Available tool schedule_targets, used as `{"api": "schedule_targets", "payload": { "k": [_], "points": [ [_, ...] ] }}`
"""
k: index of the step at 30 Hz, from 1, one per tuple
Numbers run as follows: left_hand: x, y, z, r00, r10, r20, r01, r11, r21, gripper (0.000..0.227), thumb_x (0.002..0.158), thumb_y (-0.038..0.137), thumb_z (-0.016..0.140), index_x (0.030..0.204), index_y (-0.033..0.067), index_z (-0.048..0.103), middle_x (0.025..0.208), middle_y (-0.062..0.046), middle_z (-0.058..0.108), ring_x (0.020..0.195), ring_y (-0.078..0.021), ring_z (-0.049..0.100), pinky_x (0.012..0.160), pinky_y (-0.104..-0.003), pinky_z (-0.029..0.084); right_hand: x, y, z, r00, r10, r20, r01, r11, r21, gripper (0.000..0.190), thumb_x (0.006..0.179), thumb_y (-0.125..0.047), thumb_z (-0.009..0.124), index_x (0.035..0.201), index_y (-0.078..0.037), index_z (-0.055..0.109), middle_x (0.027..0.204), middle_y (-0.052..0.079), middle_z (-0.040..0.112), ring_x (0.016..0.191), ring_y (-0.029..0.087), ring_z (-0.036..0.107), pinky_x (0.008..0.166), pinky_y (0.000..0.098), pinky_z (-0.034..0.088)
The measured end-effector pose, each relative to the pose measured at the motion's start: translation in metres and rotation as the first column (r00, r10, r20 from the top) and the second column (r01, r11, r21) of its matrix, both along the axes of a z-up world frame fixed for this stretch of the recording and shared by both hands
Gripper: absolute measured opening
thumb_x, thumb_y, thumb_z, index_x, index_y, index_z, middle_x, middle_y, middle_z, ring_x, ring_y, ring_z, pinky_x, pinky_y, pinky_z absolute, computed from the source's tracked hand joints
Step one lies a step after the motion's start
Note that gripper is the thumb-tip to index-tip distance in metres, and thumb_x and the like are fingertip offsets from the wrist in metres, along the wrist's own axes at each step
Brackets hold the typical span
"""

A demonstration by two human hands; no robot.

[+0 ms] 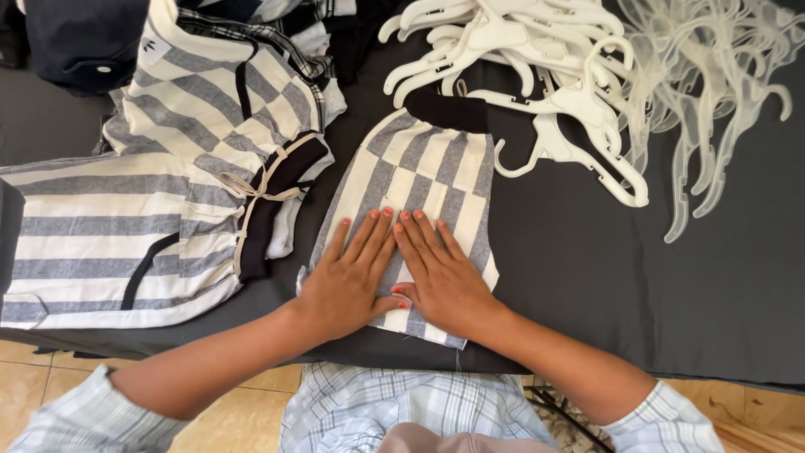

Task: Folding striped shorts and placing them onto plastic hangers in a stockroom.

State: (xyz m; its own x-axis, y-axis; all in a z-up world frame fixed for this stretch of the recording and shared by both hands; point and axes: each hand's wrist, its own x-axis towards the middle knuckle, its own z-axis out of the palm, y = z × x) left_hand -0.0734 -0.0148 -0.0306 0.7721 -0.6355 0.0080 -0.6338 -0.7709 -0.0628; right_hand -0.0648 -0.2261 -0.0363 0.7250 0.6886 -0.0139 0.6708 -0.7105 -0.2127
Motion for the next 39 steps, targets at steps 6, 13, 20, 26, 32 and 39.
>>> {"api": "schedule_targets", "payload": {
  "k": [6,13,20,26,32,39],
  "points": [
    [-0.003,0.034,0.004,0.996,0.050,0.070,-0.047,0.998,-0.034,0.090,0.095,0.079,0.024,0.163,0.0190,0.028,0.170,-0.010,0.024,0.156,-0.0305,0.024,0.120,-0.057,0.023,-0.002,-0.030,0.005,0.989,-0.094,0.110,0.105,0.989,-0.099,0.080,0.105,-0.061,0.029,0.164,-0.008,0.020,0.171,0.017,0.018,0.159,0.032,0.011,0.127,0.0546,0.005],
    [0.001,0.035,0.015,0.989,0.132,-0.066,-0.119,0.977,0.176,0.094,0.094,0.078,0.026,0.163,0.0145,0.021,0.167,-0.016,0.024,0.154,-0.0295,0.024,0.125,-0.062,0.004,0.005,-0.062,0.005,0.950,-0.205,0.235,0.234,0.967,-0.103,0.079,0.103,-0.058,0.038,0.160,-0.004,0.033,0.166,0.018,0.035,0.158,0.028,0.023,0.126,0.0610,0.007],
    [0.069,-0.009,0.014,0.970,0.008,0.244,0.067,0.952,-0.300,0.060,0.096,0.056,0.055,0.136,0.0107,0.059,0.124,-0.016,0.064,0.118,-0.0337,0.062,0.115,-0.053,0.037,0.045,-0.029,0.008,0.923,-0.238,0.304,0.183,0.963,0.198,0.059,0.098,-0.039,0.064,0.141,0.000,0.057,0.146,0.021,0.057,0.144,0.036,0.046,0.122,0.0517,0.031],
    [0.113,-0.014,-0.034,0.990,-0.042,0.134,0.086,0.934,-0.347,0.087,0.100,0.068,0.036,0.163,0.0086,0.031,0.164,-0.014,0.038,0.153,-0.0306,0.032,0.125,-0.048,0.018,0.072,-0.007,-0.014,0.961,-0.276,0.023,0.275,0.960,0.059,0.079,0.101,-0.042,0.054,0.160,0.003,0.026,0.168,0.025,0.022,0.158,0.038,0.012,0.128,0.0499,0.013],
    [0.096,0.003,-0.024,0.998,-0.006,0.068,0.022,0.970,-0.241,0.085,0.101,0.068,0.032,0.163,0.0099,0.031,0.167,-0.014,0.032,0.155,-0.0290,0.028,0.126,-0.047,0.019,0.067,-0.033,-0.022,0.900,-0.393,0.187,0.392,0.919,0.043,0.078,0.108,-0.054,0.037,0.158,0.006,0.031,0.164,0.028,0.032,0.156,0.039,0.024,0.126,0.0533,0.009],
    [0.032,0.002,-0.003,0.999,-0.018,-0.031,0.017,1.000,-0.012,0.104,0.092,0.080,0.035,0.161,0.0033,0.027,0.166,-0.030,0.021,0.154,-0.0456,0.021,0.123,-0.055,0.020,0.017,-0.007,-0.009,0.961,-0.230,0.153,0.226,0.973,0.042,0.080,0.104,-0.048,0.046,0.154,0.012,0.031,0.157,0.038,0.034,0.150,0.050,0.028,0.125,0.0615,0.012]
  ]
}}
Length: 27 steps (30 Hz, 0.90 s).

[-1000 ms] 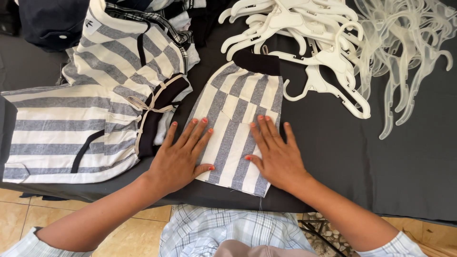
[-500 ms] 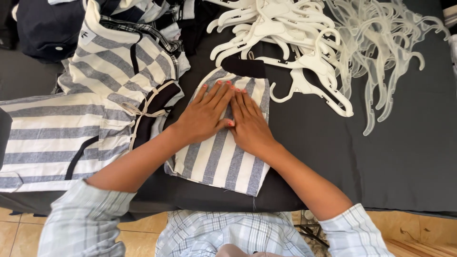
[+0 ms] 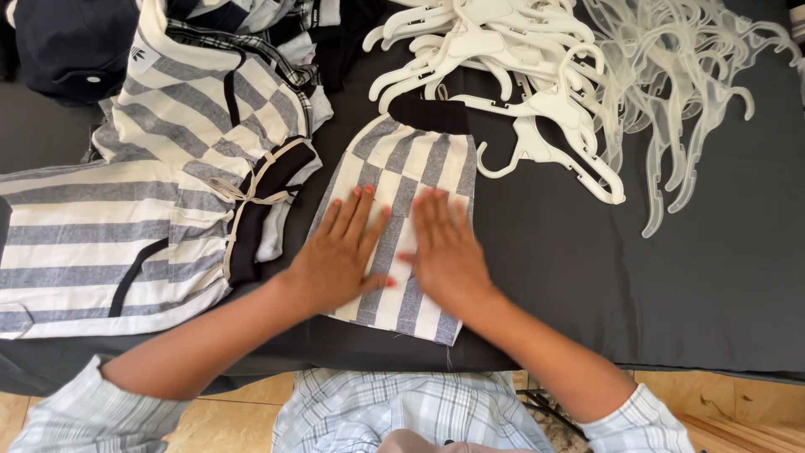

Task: Folding striped shorts and placing them onto plastic hangers in a stockroom.

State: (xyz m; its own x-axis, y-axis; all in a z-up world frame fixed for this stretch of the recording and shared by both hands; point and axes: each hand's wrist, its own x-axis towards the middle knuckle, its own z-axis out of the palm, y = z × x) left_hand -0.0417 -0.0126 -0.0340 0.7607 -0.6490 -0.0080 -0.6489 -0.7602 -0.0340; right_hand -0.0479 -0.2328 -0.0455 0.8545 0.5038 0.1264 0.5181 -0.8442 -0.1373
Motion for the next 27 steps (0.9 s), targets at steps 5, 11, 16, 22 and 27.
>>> {"api": "schedule_targets", "payload": {
  "k": [5,11,16,22,27],
  "points": [
    [-0.017,0.016,0.003,0.999,-0.035,-0.018,0.035,0.999,0.002,0.103,0.090,0.084,0.029,0.164,0.0123,0.021,0.170,-0.022,0.015,0.157,-0.0383,0.013,0.124,-0.054,0.012,-0.041,-0.005,0.008,0.985,0.158,-0.063,-0.158,0.987,0.008,0.075,0.106,-0.049,0.039,0.161,-0.001,0.024,0.167,0.025,0.023,0.156,0.043,0.017,0.125,0.0583,0.010],
    [-0.015,0.011,0.013,0.997,0.009,-0.078,0.000,0.994,0.112,0.093,0.089,0.074,0.042,0.162,0.0194,0.025,0.167,-0.020,0.021,0.153,-0.0376,0.024,0.119,-0.057,0.023,-0.054,-0.047,0.015,0.995,-0.031,-0.097,0.029,0.999,-0.022,0.079,0.102,-0.058,0.041,0.163,-0.009,0.026,0.169,0.016,0.024,0.158,0.038,0.011,0.123,0.0621,0.000],
    [0.021,-0.030,0.015,0.977,-0.048,0.209,0.066,0.995,-0.078,0.063,0.086,0.053,0.071,0.138,0.0166,0.063,0.109,-0.026,0.070,0.107,-0.0423,0.068,0.101,-0.058,0.044,-0.076,-0.066,0.004,0.945,-0.281,-0.170,0.301,0.948,0.102,0.100,0.093,-0.067,0.055,0.159,0.002,0.024,0.170,0.025,0.015,0.157,0.043,0.002,0.121,0.0662,-0.005],
    [0.068,-0.115,0.011,0.980,-0.104,0.167,0.147,0.950,-0.274,0.041,0.103,0.050,0.048,0.132,0.0279,0.067,0.083,-0.011,0.068,0.075,-0.0331,0.071,0.062,-0.045,0.053,-0.087,-0.050,-0.006,0.901,-0.359,-0.244,0.416,0.875,0.249,0.069,0.090,-0.052,0.070,0.133,-0.005,0.046,0.169,0.025,0.019,0.155,0.049,0.008,0.115,0.0758,-0.006],
    [0.104,-0.137,-0.002,0.994,0.058,0.094,-0.040,0.983,-0.179,0.064,0.103,0.071,0.039,0.091,0.0166,0.070,0.064,-0.003,0.070,0.052,-0.0283,0.069,0.041,-0.041,0.046,-0.104,-0.036,-0.005,0.890,-0.257,-0.377,0.450,0.623,0.639,0.018,0.100,-0.019,0.060,0.107,-0.007,0.049,0.159,0.013,0.048,0.154,0.044,0.027,0.102,0.0447,0.053]
  ]
}}
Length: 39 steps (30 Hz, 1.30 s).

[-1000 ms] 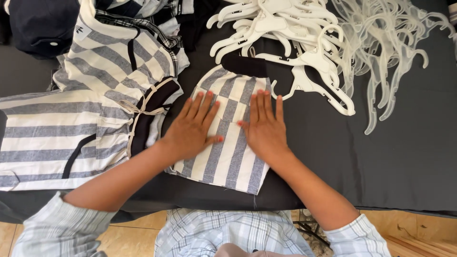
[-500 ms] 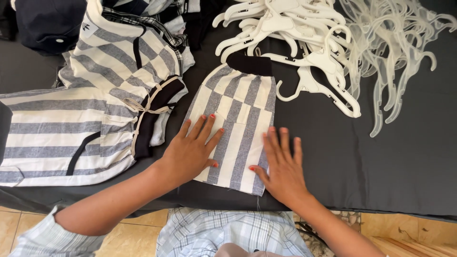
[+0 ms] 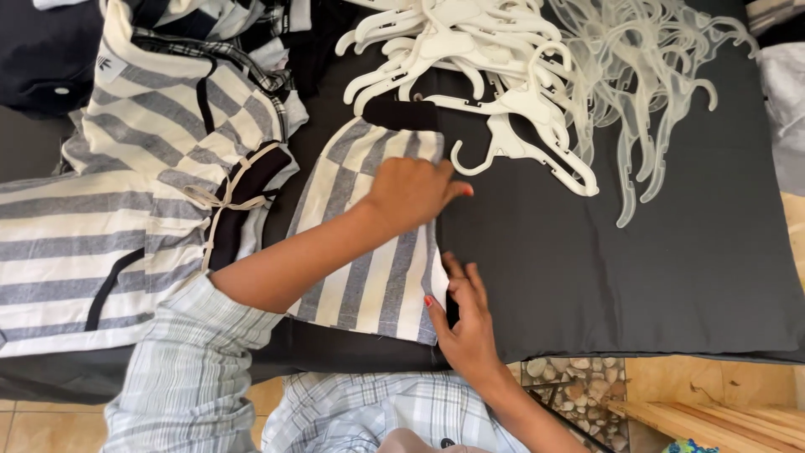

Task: Folding striped shorts and placing them onto plastic hangers in a stockroom.

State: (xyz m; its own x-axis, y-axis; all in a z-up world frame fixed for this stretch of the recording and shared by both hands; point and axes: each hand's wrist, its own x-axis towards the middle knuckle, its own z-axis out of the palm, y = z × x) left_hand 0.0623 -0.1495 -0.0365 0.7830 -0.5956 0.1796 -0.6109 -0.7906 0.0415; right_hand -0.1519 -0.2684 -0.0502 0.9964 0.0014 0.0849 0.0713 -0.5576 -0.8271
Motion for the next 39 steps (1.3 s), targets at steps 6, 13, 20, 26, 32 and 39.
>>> {"api": "schedule_targets", "payload": {
  "k": [6,13,20,26,32,39],
  "points": [
    [0.019,0.028,0.093,0.956,0.177,-0.235,-0.225,0.955,-0.195,0.040,0.103,0.042,0.060,0.080,0.0094,0.067,0.075,-0.021,0.067,0.067,-0.0527,0.064,0.054,-0.061,0.047,-0.001,-0.016,0.026,0.966,-0.218,0.140,0.168,0.937,0.305,0.022,0.095,-0.013,0.071,0.112,-0.001,0.063,0.095,0.006,0.071,0.083,0.011,0.066,0.073,0.0232,0.055],
    [0.005,0.047,0.177,0.964,-0.258,-0.066,0.076,0.502,-0.862,0.051,0.103,0.009,0.079,0.070,0.0120,0.041,0.060,0.005,0.041,0.058,-0.0048,0.035,0.055,-0.022,0.030,0.016,-0.048,0.113,0.720,-0.178,0.671,0.084,0.982,0.170,0.028,0.089,-0.005,0.072,0.108,0.013,0.060,0.098,0.024,0.069,0.084,0.036,0.071,0.075,0.0437,0.062],
    [0.006,0.107,0.101,0.874,-0.211,-0.438,-0.234,0.607,-0.759,0.034,0.089,0.017,0.082,0.097,0.0177,0.049,0.085,0.002,0.054,0.067,-0.0111,0.042,0.070,-0.028,0.036,0.028,-0.015,0.143,0.689,0.635,0.351,-0.516,0.769,-0.378,0.047,0.093,-0.017,0.079,0.133,-0.005,0.058,0.128,0.019,0.064,0.095,0.032,0.068,0.081,0.0432,0.057],
    [-0.023,0.144,0.041,0.977,0.087,-0.195,-0.165,0.888,-0.430,0.058,0.093,0.021,0.076,0.143,0.0080,0.050,0.135,-0.019,0.055,0.127,-0.0424,0.053,0.103,-0.061,0.039,0.072,-0.037,0.106,0.736,0.677,0.008,-0.584,0.641,-0.499,0.046,0.096,-0.026,0.068,0.136,-0.004,0.062,0.136,0.021,0.062,0.125,0.037,0.058,0.104,0.0487,0.045],
    [-0.041,0.102,0.049,0.995,-0.073,-0.074,0.050,0.961,-0.273,0.076,0.096,0.049,0.067,0.149,-0.0005,0.047,0.156,-0.029,0.040,0.151,-0.0448,0.028,0.120,-0.064,0.018,0.154,-0.025,0.078,0.830,0.514,0.217,-0.362,0.792,-0.491,0.052,0.101,-0.020,0.063,0.146,0.003,0.050,0.139,0.029,0.055,0.133,0.048,0.050,0.111,0.0553,0.039],
    [-0.023,0.094,-0.021,0.997,-0.042,-0.059,0.039,0.998,-0.052,0.098,0.097,0.077,0.037,0.162,0.0046,0.026,0.171,-0.016,0.021,0.159,-0.0305,0.015,0.125,-0.057,0.006,0.204,-0.020,-0.001,0.842,0.539,-0.025,-0.393,0.580,-0.714,0.075,0.105,-0.060,0.032,0.164,-0.015,0.025,0.170,0.008,0.027,0.159,0.026,0.018,0.126,0.0489,0.013]
  ]
}}
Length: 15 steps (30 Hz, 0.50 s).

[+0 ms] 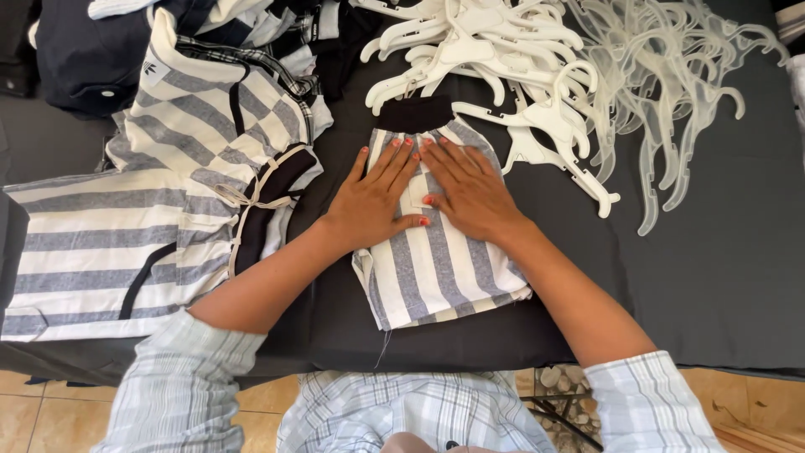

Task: Folding striped shorts and placing them onto plastic hangers in a stockroom.

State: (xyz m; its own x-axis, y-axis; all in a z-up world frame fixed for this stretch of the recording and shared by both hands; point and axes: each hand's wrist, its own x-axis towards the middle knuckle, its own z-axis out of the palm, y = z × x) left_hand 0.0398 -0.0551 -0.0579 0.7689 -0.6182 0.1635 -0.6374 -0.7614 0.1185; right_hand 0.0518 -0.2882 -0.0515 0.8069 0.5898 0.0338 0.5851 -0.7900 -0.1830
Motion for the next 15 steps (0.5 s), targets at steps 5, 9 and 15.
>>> {"api": "schedule_targets", "payload": {
  "k": [5,9,15],
  "points": [
    [-0.011,0.000,0.018,0.991,0.094,-0.090,-0.072,0.973,0.221,0.096,0.098,0.078,0.022,0.164,0.0077,0.021,0.171,-0.016,0.019,0.158,-0.0302,0.015,0.124,-0.063,0.001,-0.015,-0.002,0.008,0.978,-0.208,0.018,0.209,0.977,-0.037,0.078,0.107,-0.062,0.028,0.165,-0.011,0.021,0.173,0.009,0.020,0.160,0.024,0.012,0.127,0.0538,0.001],
    [-0.030,-0.009,0.038,0.968,0.186,-0.168,-0.100,0.901,0.421,0.098,0.100,0.076,0.022,0.163,0.0014,0.018,0.168,-0.028,0.015,0.157,-0.0403,0.014,0.122,-0.067,-0.003,-0.023,0.000,0.006,0.953,-0.301,-0.027,0.301,0.954,-0.013,0.079,0.109,-0.061,0.023,0.166,-0.007,0.016,0.174,0.013,0.012,0.161,0.028,0.003,0.124,0.0619,-0.014],
    [-0.066,-0.022,0.034,0.974,0.055,-0.222,0.017,0.950,0.311,0.118,0.087,0.088,0.030,0.162,-0.0016,0.014,0.167,-0.032,0.011,0.155,-0.0491,0.004,0.123,-0.063,-0.004,-0.070,0.016,0.026,0.984,-0.075,-0.162,0.056,0.991,-0.122,0.077,0.107,-0.054,0.031,0.164,-0.004,0.018,0.171,0.024,0.009,0.154,0.052,0.001,0.123,0.0624,0.008]
  ]
}}
